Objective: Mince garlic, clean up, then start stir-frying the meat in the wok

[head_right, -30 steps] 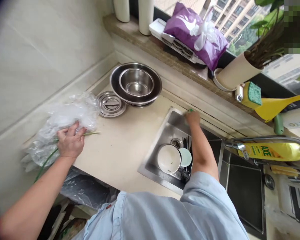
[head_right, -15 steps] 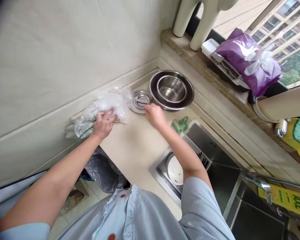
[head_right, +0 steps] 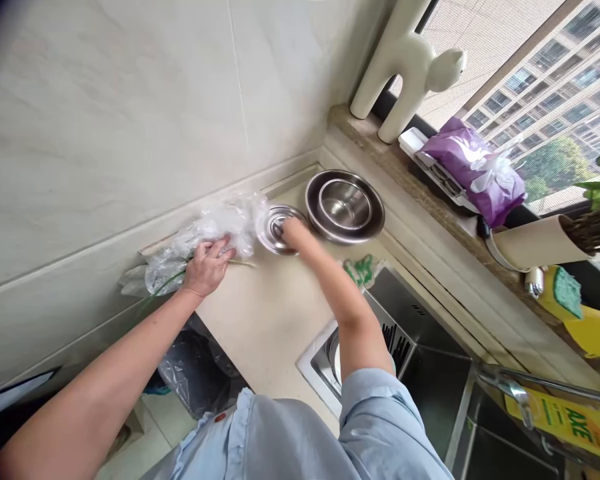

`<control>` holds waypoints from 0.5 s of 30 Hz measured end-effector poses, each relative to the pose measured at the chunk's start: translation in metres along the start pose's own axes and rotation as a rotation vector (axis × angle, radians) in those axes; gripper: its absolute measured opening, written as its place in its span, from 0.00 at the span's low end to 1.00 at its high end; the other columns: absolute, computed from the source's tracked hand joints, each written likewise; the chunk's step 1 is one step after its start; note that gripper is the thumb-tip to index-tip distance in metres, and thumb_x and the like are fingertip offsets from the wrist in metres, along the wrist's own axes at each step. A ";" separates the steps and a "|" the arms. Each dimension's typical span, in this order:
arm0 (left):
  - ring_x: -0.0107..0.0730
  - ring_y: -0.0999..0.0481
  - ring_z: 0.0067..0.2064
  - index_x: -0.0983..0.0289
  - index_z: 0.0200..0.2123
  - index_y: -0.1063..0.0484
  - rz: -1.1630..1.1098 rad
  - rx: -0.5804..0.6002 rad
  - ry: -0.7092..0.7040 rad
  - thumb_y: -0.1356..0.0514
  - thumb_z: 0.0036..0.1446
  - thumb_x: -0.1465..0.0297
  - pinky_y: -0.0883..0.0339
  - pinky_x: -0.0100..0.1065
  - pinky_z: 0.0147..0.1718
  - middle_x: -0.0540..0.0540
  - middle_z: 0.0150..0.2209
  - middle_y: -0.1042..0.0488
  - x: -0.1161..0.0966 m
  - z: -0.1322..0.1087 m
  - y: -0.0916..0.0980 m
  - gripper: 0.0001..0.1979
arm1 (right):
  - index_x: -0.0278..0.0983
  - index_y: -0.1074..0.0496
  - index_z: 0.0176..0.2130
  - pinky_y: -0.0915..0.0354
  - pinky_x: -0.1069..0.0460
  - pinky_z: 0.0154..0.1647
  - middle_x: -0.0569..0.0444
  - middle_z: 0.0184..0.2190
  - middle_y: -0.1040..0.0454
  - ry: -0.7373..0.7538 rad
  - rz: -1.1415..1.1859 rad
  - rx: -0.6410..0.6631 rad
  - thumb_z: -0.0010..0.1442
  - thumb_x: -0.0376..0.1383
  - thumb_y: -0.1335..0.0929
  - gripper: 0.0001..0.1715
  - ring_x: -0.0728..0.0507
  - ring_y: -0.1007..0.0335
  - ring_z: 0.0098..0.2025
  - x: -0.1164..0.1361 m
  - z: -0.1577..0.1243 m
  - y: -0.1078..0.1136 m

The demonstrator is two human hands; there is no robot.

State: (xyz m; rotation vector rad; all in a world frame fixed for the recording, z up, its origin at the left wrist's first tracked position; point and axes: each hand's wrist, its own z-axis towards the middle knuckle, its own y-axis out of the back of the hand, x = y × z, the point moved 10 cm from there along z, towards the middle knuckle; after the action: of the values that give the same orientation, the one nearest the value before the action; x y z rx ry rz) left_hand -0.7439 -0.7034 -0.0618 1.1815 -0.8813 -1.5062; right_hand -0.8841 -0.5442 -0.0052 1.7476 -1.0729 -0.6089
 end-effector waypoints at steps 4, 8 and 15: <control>0.52 0.38 0.57 0.52 0.51 0.23 -0.026 -0.007 0.008 0.49 0.65 0.72 0.32 0.46 0.48 0.50 0.64 0.34 0.001 0.000 0.000 0.19 | 0.30 0.24 0.37 0.39 0.53 0.36 0.42 0.36 0.22 0.043 0.040 -0.055 0.57 0.31 0.33 0.08 0.41 0.27 0.39 -0.016 -0.055 0.013; 0.52 0.37 0.57 0.52 0.51 0.23 -0.027 -0.016 -0.003 0.49 0.65 0.71 0.31 0.47 0.47 0.50 0.64 0.34 0.001 0.001 -0.002 0.19 | 0.33 0.26 0.37 0.41 0.55 0.32 0.53 0.29 0.25 0.146 0.300 -0.242 0.54 0.31 0.33 0.09 0.48 0.32 0.30 -0.040 -0.109 0.072; 0.51 0.37 0.57 0.52 0.51 0.23 -0.022 -0.031 -0.008 0.51 0.67 0.70 0.31 0.47 0.48 0.49 0.64 0.34 0.000 0.001 -0.001 0.19 | 0.28 0.24 0.40 0.35 0.47 0.44 0.43 0.35 0.25 -0.237 -0.040 -0.463 0.53 0.32 0.32 0.14 0.38 0.31 0.41 -0.138 -0.077 0.153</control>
State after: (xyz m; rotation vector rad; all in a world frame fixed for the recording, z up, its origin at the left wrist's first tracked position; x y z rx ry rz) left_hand -0.7446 -0.7034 -0.0625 1.1672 -0.8495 -1.5378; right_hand -0.9516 -0.4115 0.1568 1.3177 -0.9614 -1.0214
